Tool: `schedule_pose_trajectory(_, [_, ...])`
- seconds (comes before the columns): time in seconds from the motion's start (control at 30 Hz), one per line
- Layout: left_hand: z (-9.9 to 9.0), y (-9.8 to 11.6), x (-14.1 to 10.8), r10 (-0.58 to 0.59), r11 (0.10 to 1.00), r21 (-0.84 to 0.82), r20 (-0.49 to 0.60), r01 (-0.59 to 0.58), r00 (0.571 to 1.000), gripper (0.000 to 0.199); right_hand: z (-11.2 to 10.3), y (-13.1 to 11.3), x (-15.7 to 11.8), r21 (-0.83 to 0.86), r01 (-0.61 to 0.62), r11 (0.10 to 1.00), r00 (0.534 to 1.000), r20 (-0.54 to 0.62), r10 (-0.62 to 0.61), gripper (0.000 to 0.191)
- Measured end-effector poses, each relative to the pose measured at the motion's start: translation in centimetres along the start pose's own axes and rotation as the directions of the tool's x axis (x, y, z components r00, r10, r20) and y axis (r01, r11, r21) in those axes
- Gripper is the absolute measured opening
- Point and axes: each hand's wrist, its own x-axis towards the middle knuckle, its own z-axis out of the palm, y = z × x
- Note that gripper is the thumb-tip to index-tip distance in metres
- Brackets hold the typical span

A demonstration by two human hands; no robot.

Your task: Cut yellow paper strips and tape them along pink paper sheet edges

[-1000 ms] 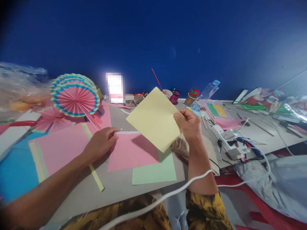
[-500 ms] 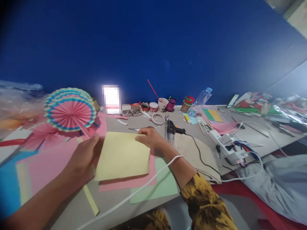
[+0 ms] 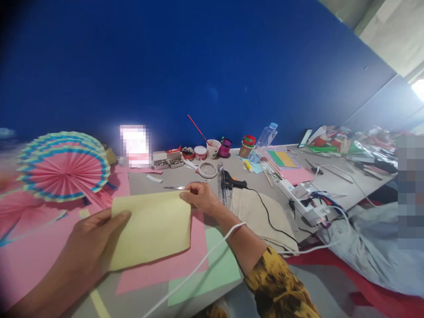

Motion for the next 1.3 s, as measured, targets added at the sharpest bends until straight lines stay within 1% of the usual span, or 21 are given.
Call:
schedule_pose_trajectory(0.1, [0.6,1.5,-0.7,-0.11,0.979,-0.169,0.043,0.116,0.993,0.056,0.3,-0.3,-0.4,-0.004,0.015,1.0,1.0,-0.006,-0.015,0.031])
schedule_pose_trajectory(0.17, [0.8,2.1,-0.8,-0.138,0.955,-0.259,0.051,0.147,0.989,0.07,0.6,-0.5,-0.7,-0.012,0.027,1.0,1.0,0.007,-0.027,0.03])
schedule_pose_trajectory(0.23, [0.8,2.3,-0.9,-0.16,0.938,-0.3,0.064,0.172,0.985,0.077,0.8,-0.5,-0.9,-0.016,0.044,0.999,0.999,0.014,-0.044,0.029])
schedule_pose_trajectory(0.27, [0.8,2.3,-1.0,-0.17,0.936,-0.3,0.078,0.185,0.982,0.076,0.9,-0.5,-0.9,-0.011,0.05,0.999,0.999,0.014,-0.05,0.029])
schedule_pose_trajectory(0.33, [0.8,2.0,-1.2,-0.172,0.942,-0.275,0.096,0.192,0.98,0.066,1.2,-0.2,-0.9,0.018,0.051,0.999,0.999,-0.003,-0.051,0.029])
schedule_pose_trajectory(0.43, [0.9,1.6,-1.3,-0.157,0.958,-0.234,0.055,0.166,0.986,0.054,1.9,0.2,-0.9,0.076,0.05,0.996,0.996,-0.072,-0.044,0.029])
schedule_pose_trajectory(0.57, [0.9,1.5,-1.1,-0.152,0.955,-0.25,0.042,0.158,0.987,0.055,2.5,0.7,-0.9,0.181,0.068,0.981,0.988,-0.151,-0.041,0.026])
schedule_pose_trajectory(0.67, [0.7,1.7,-0.9,-0.118,0.954,-0.27,0.049,0.127,0.992,0.052,2.6,1.1,-0.8,0.256,0.063,0.965,0.98,-0.198,-0.011,0.022])
schedule_pose_trajectory(0.8, [0.8,2.1,-1.3,-0.102,0.955,-0.275,0.042,0.11,0.994,0.04,2.4,1.2,-1.0,0.372,0.048,0.927,0.977,-0.211,0.034,0.012])
schedule_pose_trajectory(0.87, [0.8,2.4,-1.7,-0.11,0.952,-0.284,0.033,0.115,0.993,0.035,2.4,1.0,-1.2,0.399,0.055,0.915,0.978,-0.207,0.032,0.008])
schedule_pose_trajectory(0.93, [0.6,2.8,-1.8,-0.104,0.96,-0.259,0.023,0.107,0.994,0.03,2.3,0.9,-1.5,0.385,0.087,0.919,0.98,-0.201,-0.009,0.004])
schedule_pose_trajectory(1.0, [0.2,3.2,-1.7,-0.082,0.978,-0.192,0.02,0.084,0.996,0.025,2.2,0.8,-1.7,0.345,0.149,0.927,0.977,-0.197,-0.083,0.003])
schedule_pose_trajectory(1.07, [-0.3,3.3,-1.4,-0.06,0.988,-0.138,0.039,0.064,0.997,0.023,2.0,0.8,-1.8,0.301,0.218,0.928,0.967,-0.198,-0.163,0.007])
schedule_pose_trajectory(1.1, [-0.5,3.2,-1.3,-0.056,0.988,-0.138,0.06,0.064,0.997,0.024,2.0,0.9,-1.9,0.277,0.251,0.927,0.959,-0.2,-0.2,0.009])
schedule_pose_trajectory(1.2, [-0.5,2.9,-1.0,-0.065,0.984,-0.16,0.109,0.082,0.992,0.028,1.9,0.6,-2.1,0.176,0.353,0.919,0.927,-0.202,-0.317,0.014])
schedule_pose_trajectory(1.23, [-0.4,2.7,-0.9,-0.061,0.989,-0.128,0.1,0.074,0.993,0.03,2.0,0.4,-2.2,0.133,0.392,0.91,0.911,-0.198,-0.363,0.015])
schedule_pose_trajectory(1.3, [-0.3,2.7,-0.8,-0.021,1.0,-0.012,0.053,0.022,0.998,0.035,2.1,-0.1,-2.4,0.056,0.462,0.885,0.877,-0.178,-0.446,0.017])
